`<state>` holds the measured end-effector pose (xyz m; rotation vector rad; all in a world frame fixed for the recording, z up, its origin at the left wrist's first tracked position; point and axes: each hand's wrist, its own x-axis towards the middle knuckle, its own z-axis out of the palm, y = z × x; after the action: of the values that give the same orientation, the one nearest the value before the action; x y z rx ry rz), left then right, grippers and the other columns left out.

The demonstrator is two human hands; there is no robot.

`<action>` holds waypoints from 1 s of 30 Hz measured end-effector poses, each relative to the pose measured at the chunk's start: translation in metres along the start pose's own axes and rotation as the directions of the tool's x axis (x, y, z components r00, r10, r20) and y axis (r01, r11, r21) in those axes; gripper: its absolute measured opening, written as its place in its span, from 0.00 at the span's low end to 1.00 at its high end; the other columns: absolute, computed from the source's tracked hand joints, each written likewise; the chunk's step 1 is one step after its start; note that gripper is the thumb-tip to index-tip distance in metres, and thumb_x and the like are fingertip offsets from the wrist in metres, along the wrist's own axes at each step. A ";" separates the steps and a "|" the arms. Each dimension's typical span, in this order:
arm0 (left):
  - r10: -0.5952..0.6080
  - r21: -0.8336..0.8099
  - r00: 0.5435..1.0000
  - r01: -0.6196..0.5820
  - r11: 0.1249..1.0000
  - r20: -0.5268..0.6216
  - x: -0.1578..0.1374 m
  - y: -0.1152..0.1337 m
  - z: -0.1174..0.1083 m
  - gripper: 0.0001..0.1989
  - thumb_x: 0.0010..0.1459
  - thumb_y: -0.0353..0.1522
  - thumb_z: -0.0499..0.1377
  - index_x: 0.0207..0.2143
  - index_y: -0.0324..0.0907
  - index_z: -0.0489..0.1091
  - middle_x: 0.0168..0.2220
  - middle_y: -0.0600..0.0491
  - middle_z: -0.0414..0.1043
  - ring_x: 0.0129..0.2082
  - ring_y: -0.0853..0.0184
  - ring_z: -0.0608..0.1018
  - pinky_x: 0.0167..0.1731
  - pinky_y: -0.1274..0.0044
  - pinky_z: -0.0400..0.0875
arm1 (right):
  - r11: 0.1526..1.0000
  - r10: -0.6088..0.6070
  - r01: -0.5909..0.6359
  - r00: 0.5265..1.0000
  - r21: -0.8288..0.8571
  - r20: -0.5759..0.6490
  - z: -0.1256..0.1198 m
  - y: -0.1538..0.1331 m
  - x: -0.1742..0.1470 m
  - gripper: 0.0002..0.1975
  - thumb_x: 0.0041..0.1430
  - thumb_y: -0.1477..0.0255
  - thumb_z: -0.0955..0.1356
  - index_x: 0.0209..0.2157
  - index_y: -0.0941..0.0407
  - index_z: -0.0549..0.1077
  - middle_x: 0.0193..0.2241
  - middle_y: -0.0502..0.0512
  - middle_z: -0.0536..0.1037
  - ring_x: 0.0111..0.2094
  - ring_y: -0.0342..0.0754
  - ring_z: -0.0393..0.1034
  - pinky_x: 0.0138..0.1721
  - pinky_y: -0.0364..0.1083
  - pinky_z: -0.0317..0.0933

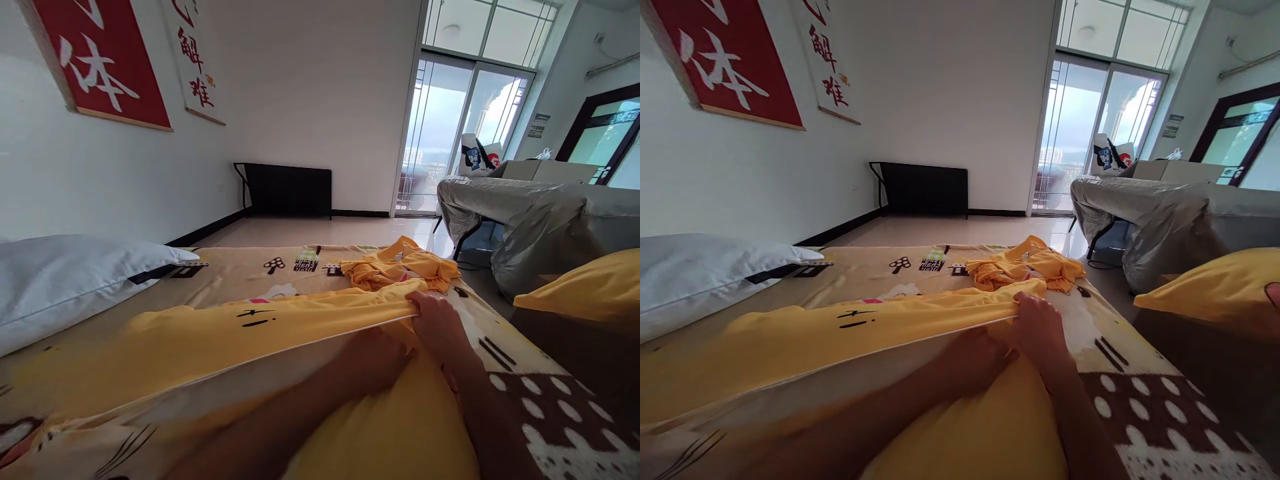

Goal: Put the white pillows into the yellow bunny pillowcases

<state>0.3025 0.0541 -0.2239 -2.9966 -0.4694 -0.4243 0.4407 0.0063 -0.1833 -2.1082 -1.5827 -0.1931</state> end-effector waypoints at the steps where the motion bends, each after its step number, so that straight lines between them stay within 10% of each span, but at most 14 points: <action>1: 0.011 0.003 1.000 -0.011 1.000 0.013 0.002 0.000 0.000 0.21 0.65 0.37 0.42 0.35 0.40 0.72 0.29 0.48 0.76 0.30 0.62 0.77 0.34 0.71 0.69 | 0.999 0.014 -0.013 1.000 -0.048 0.019 -0.003 -0.001 -0.002 0.15 0.48 0.80 0.60 0.35 0.55 0.74 0.30 0.58 0.77 0.31 0.51 0.69 0.28 0.44 0.50; 12: 0.183 -0.153 0.972 -0.161 0.975 0.147 0.035 -0.005 -0.026 0.15 0.61 0.35 0.47 0.39 0.40 0.72 0.42 0.47 0.75 0.44 0.57 0.75 0.46 0.67 0.68 | 0.880 -0.055 0.115 0.988 0.460 -0.141 0.011 0.008 0.015 0.16 0.39 0.80 0.57 0.31 0.57 0.68 0.26 0.53 0.74 0.29 0.46 0.65 0.30 0.42 0.54; 17: -0.103 -0.523 0.995 0.097 0.847 0.016 0.019 -0.021 -0.004 0.21 0.65 0.40 0.41 0.43 0.41 0.70 0.38 0.52 0.75 0.37 0.66 0.76 0.39 0.74 0.71 | 0.776 -0.126 0.118 0.992 0.620 -0.031 0.022 0.016 0.024 0.12 0.40 0.78 0.61 0.31 0.57 0.68 0.16 0.42 0.61 0.20 0.40 0.54 0.23 0.39 0.45; 21: -0.260 -0.428 0.946 0.157 0.890 -0.194 0.015 -0.023 0.008 0.22 0.65 0.36 0.38 0.57 0.41 0.58 0.53 0.47 0.68 0.54 0.61 0.68 0.53 0.66 0.63 | 0.697 -0.186 0.163 0.982 0.699 -0.044 0.018 0.017 0.023 0.17 0.42 0.77 0.63 0.37 0.58 0.72 0.19 0.42 0.54 0.21 0.38 0.49 0.23 0.39 0.44; 30: -0.059 -0.311 0.989 0.014 0.950 -0.136 0.020 -0.012 -0.005 0.29 0.62 0.32 0.45 0.64 0.40 0.42 0.65 0.47 0.46 0.64 0.62 0.52 0.63 0.65 0.48 | 0.934 -0.134 0.176 0.979 0.311 -0.151 0.004 0.013 0.011 0.29 0.37 0.82 0.59 0.43 0.56 0.74 0.22 0.48 0.67 0.25 0.43 0.61 0.30 0.42 0.53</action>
<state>0.3153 0.0710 -0.2128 -3.2245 -0.4871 -0.7797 0.4558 0.0150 -0.1858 -1.6894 -1.5845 -0.1091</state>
